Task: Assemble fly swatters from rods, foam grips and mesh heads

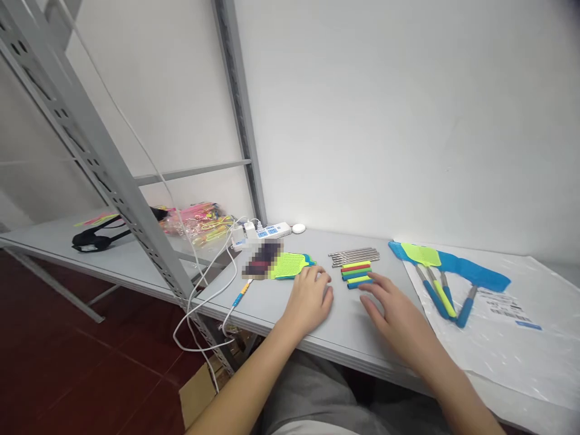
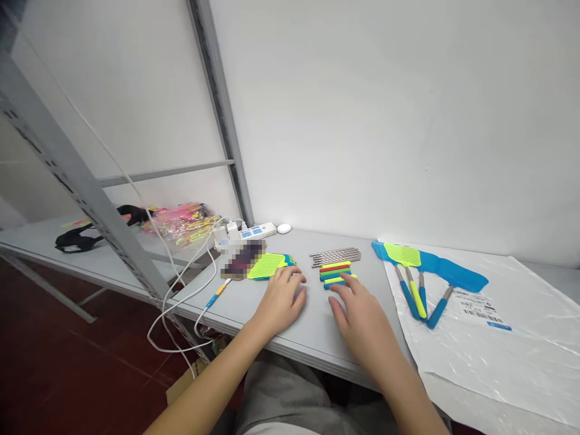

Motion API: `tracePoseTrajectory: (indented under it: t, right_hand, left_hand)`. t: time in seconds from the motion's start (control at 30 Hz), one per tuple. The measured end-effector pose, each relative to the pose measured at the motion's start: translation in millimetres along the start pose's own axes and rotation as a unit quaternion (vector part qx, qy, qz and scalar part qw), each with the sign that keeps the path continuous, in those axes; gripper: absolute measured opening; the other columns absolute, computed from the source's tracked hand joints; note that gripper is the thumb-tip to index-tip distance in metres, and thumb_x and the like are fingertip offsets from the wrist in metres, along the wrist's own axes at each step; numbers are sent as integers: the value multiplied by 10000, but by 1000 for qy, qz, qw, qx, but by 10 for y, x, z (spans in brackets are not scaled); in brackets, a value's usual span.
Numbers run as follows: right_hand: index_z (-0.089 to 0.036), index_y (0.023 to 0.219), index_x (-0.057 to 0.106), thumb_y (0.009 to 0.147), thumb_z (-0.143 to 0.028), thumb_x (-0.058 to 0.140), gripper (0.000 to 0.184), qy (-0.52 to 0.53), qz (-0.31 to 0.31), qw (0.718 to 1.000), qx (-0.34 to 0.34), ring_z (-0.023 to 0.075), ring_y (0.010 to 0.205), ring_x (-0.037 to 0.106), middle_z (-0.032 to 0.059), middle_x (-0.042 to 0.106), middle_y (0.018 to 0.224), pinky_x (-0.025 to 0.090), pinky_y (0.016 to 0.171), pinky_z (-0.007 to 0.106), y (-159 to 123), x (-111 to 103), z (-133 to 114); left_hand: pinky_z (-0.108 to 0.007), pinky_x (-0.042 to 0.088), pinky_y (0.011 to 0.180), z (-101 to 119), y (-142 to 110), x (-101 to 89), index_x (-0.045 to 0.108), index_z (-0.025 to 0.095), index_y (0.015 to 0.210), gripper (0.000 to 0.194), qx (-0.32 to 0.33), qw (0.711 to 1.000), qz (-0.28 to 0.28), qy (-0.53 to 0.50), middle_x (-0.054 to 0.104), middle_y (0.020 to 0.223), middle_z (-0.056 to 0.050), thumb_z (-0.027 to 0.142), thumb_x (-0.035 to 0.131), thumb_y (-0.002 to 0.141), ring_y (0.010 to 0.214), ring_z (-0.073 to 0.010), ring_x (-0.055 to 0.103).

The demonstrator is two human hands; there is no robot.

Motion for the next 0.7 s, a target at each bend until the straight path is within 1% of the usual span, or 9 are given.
tracePoseTrajectory:
  t: [0.07,0.1,0.13,0.23,0.3,0.37,0.47,0.6,0.7]
  right_hand:
    - [-218,1190,655,987,-295,364,364,-39,-57,998,-12,216,1120,610,91,582,1323,479,904,319,428,9,12]
    - [-203,1188,654,994,-261,351,365,-67,-94,993,-15,203,1095,620,98,603,1288,475,894,304,647,33,34]
    - [-183,1169,662,992,-235,360,354,-78,-112,991,-18,205,1076,627,108,625,1246,472,895,307,863,63,60]
    - [-143,1128,662,994,-279,440,293,-103,-148,983,-29,232,1052,627,123,653,1158,490,903,366,1438,218,145]
    - [-170,1210,597,953,-346,562,313,-116,-174,977,-51,223,1038,620,98,608,1224,527,877,420,1713,352,186]
    - [-184,1240,572,936,-361,593,353,-124,-198,969,-84,219,1040,616,92,587,1253,537,868,435,1889,470,203]
    - [-185,1236,577,942,-356,583,340,-127,-234,954,-140,219,1043,616,93,589,1254,534,873,431,2020,585,195]
    - [-190,1227,584,945,-356,578,328,-139,-278,932,-187,217,1040,616,91,591,1253,534,874,426,2110,671,188]
    - [-189,1230,581,945,-355,579,330,-158,-296,922,-196,216,1040,616,92,591,1252,534,873,428,2173,740,189]
  left_hand:
    - [-437,408,976,83,8,19,605,227,1100,212,22,1000,-12,0,522,1243,-84,214,493,920,1152,-265,461]
    - [-436,410,974,132,17,36,604,240,1123,233,31,999,-18,-1,515,1252,-81,218,501,915,1149,-266,463]
    - [-436,417,964,179,28,58,597,250,1158,264,38,999,-24,-1,512,1248,-82,222,509,911,1136,-268,468]
    - [-431,445,898,279,63,137,553,261,1266,370,42,998,-37,-1,518,1169,-96,235,523,899,1059,-272,485]
    - [-426,457,849,298,74,183,552,258,1275,378,37,998,-44,0,518,1112,-100,250,525,898,1015,-274,486]
    - [-423,462,808,286,71,208,573,251,1242,344,28,998,-50,1,514,1070,-101,265,520,903,985,-276,483]
    - [-415,461,780,255,53,200,598,250,1177,284,17,998,-57,-2,509,1044,-96,262,511,908,966,-272,476]
    - [-416,451,805,253,47,157,614,251,1025,168,30,996,-71,-32,514,1125,-81,247,475,930,997,-265,467]
    - [-428,449,815,243,66,159,582,257,1083,189,23,995,-83,-57,518,1164,-82,243,475,928,1010,-271,468]
Point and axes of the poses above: each hand's wrist, its own y-axis towards the middle knuckle, its own x-axis out of the palm, z = x × y, the point moved 2 cm from there along y, towards the middle knuckle
